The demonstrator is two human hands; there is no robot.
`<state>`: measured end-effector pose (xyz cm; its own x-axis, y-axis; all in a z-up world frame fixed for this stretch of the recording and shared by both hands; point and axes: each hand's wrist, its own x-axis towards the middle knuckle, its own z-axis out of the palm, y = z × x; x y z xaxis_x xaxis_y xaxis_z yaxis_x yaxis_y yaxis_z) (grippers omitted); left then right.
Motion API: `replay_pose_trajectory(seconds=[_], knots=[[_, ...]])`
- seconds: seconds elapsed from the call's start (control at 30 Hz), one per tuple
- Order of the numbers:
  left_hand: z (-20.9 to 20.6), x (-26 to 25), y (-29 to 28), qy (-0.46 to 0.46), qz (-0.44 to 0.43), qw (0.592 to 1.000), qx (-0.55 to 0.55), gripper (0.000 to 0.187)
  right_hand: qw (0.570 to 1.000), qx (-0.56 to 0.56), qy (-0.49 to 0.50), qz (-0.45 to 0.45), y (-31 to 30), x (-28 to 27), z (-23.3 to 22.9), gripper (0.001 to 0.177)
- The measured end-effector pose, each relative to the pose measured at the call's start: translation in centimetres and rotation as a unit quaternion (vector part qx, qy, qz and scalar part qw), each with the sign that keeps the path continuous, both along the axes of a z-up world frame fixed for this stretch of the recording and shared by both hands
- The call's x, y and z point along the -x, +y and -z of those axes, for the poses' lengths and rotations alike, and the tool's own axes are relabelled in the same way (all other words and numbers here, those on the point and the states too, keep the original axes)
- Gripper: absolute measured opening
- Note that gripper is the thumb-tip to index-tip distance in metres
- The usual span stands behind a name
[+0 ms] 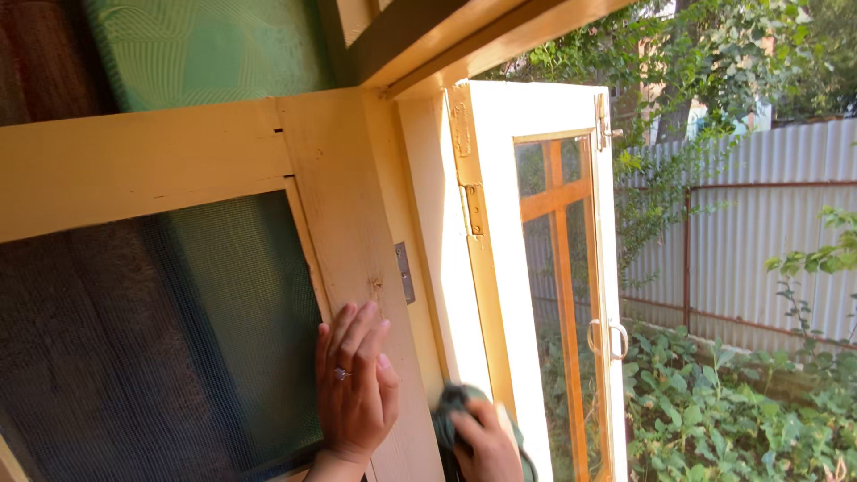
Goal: The person wipes the mesh and wooden frame of a window with a cloth, sprays a liquid from a bottle onto the lower sill, and continues wiping the frame and sill.
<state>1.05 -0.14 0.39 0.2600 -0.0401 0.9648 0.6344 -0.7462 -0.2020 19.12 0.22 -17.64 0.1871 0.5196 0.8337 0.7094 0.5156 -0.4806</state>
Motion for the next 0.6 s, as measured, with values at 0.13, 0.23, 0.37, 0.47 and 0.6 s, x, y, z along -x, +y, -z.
replay_pose_trajectory(seconds=[0.13,0.23,0.37,0.47,0.6], knots=[[-0.1,-0.1,-0.1,0.004,-0.002,1.0,-0.011,0.036,0.992,-0.116,0.045,0.03,2.4,0.9,-12.5,0.042],[-0.1,-0.1,-0.2,0.007,-0.005,1.0,-0.006,0.035,0.991,-0.132,0.019,0.005,1.7,0.7,-14.6,0.038],[0.1,-0.1,0.0,0.004,-0.01,1.0,-0.002,0.034,0.994,-0.092,-0.021,0.049,0.0,1.3,-4.1,0.041],[0.2,-0.3,0.0,0.003,-0.01,1.0,-0.004,0.034,0.993,-0.087,-0.048,0.068,0.0,0.9,-0.4,0.041],[-0.2,-0.3,-0.1,0.006,-0.008,1.0,-0.018,0.032,0.994,-0.098,-0.004,0.039,0.9,1.1,-8.3,0.04]])
